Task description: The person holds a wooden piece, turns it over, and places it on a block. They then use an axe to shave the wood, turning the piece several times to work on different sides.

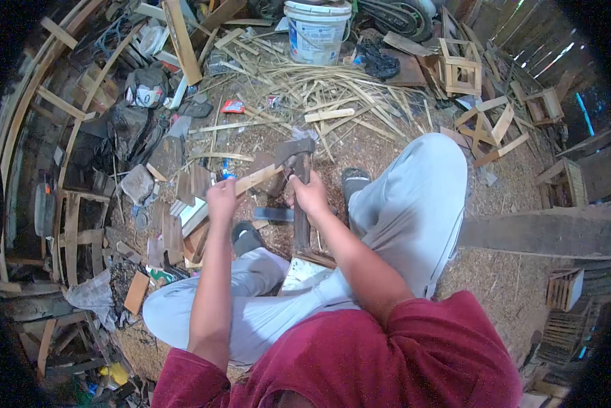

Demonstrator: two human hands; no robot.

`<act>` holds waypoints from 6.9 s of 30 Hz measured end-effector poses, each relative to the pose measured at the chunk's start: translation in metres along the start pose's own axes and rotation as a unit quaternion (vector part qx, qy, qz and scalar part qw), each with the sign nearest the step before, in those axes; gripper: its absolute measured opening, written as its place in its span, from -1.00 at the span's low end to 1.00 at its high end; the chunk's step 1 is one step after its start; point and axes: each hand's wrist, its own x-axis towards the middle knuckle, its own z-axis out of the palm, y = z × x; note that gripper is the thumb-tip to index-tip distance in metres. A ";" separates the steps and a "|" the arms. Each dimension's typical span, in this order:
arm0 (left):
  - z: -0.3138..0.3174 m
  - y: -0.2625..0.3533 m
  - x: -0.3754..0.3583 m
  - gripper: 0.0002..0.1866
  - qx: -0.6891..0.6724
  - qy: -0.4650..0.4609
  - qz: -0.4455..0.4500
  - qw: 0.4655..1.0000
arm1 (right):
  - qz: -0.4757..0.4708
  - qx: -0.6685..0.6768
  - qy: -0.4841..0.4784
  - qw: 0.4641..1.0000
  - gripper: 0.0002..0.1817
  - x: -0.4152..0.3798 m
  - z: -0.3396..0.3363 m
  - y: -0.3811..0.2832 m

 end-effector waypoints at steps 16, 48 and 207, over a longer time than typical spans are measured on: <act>-0.094 0.085 -0.092 -0.64 -0.399 -0.030 0.001 0.916 | -0.023 0.284 0.011 0.958 -0.65 0.004 -0.005 -0.044; -0.037 0.114 0.049 -0.31 -0.554 0.161 0.142 0.804 | 0.122 0.004 -0.030 0.992 -0.89 -0.002 -0.010 0.045; 0.065 -0.036 0.185 -0.51 -0.353 0.124 0.084 0.924 | 0.062 -0.220 -0.013 0.973 -0.60 0.063 -0.014 0.094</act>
